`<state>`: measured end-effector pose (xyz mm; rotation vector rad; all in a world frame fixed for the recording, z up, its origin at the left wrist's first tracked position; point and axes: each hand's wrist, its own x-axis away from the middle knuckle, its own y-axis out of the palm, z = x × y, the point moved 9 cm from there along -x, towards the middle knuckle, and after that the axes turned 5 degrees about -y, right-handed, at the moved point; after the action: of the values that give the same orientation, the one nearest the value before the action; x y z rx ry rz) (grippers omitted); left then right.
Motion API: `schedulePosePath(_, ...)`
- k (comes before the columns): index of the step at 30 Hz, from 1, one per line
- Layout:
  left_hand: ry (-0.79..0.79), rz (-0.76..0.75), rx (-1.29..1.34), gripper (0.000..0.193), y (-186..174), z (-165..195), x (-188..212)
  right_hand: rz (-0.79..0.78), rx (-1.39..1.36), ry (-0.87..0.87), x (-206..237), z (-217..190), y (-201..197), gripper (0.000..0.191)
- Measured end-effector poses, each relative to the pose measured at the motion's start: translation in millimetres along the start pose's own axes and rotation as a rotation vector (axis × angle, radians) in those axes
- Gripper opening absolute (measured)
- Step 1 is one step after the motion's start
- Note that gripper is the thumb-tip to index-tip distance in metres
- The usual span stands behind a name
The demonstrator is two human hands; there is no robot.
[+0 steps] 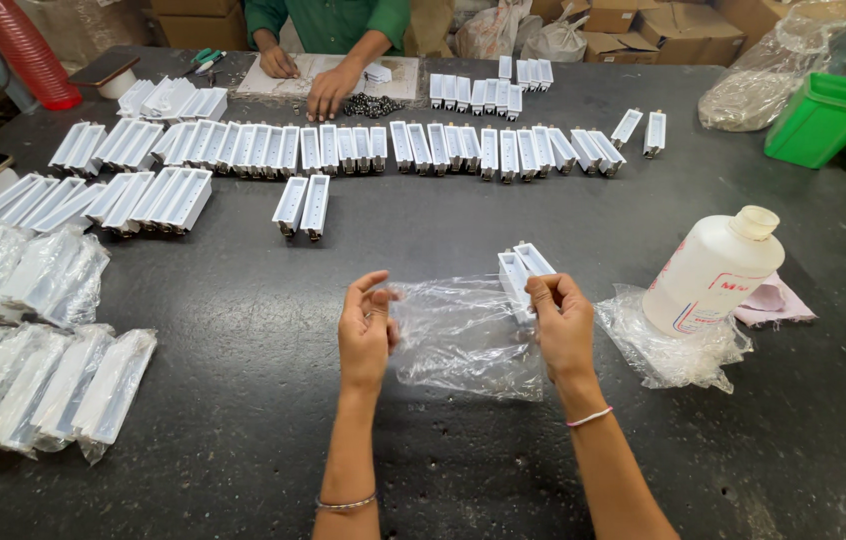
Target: The person wraps small white rectangular components in clear plastic bags at a workbench. They pick up a component, place it in a bag, and seal the bag by hand, repeating the process for several items.
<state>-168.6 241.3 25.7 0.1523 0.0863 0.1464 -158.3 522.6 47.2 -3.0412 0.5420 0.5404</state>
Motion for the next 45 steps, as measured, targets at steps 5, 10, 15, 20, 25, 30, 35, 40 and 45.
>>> schedulePosePath(5, -0.356, -0.247, -0.069, 0.037, 22, -37, -2, 0.055, -0.084, 0.031, -2, 6, -10, 0.025)
schedulePosePath(10, -0.336, -0.407, -0.026, 0.023, 29, -46, 6, 0.09, -0.083, -0.039, -5, 5, -17, 0.024)
schedulePosePath(15, -0.326, -0.326, -0.018, 0.024, 13, -55, -3, 0.114, -0.011, -0.074, -6, 0, -21, 0.024)
schedulePosePath(20, -0.364, -0.261, 0.073, 0.034, 4, -72, -12, 0.127, -0.043, -0.052, -5, -3, -20, 0.024)
schedulePosePath(25, -0.441, -0.203, 0.146, 0.031, -2, -83, -14, 0.114, -0.08, -0.025, -3, -3, -16, 0.023)
schedulePosePath(30, -0.356, -0.158, 0.06, 0.022, -6, -71, -16, 0.065, -0.031, -0.089, -1, -11, -11, 0.026)
schedulePosePath(35, -0.309, -0.072, 0.062, 0.023, -6, -61, -15, 0.058, -0.008, -0.119, 2, -12, -8, 0.028)
schedulePosePath(40, -0.037, 0.15, -0.095, 0.03, -19, -17, -7, 0.117, 0.152, -0.226, 2, -24, -17, 0.029)
schedulePosePath(45, 0.064, 0.039, -0.232, 0.046, 6, 7, 4, 0.087, 0.061, -0.153, 4, -21, -10, 0.028)
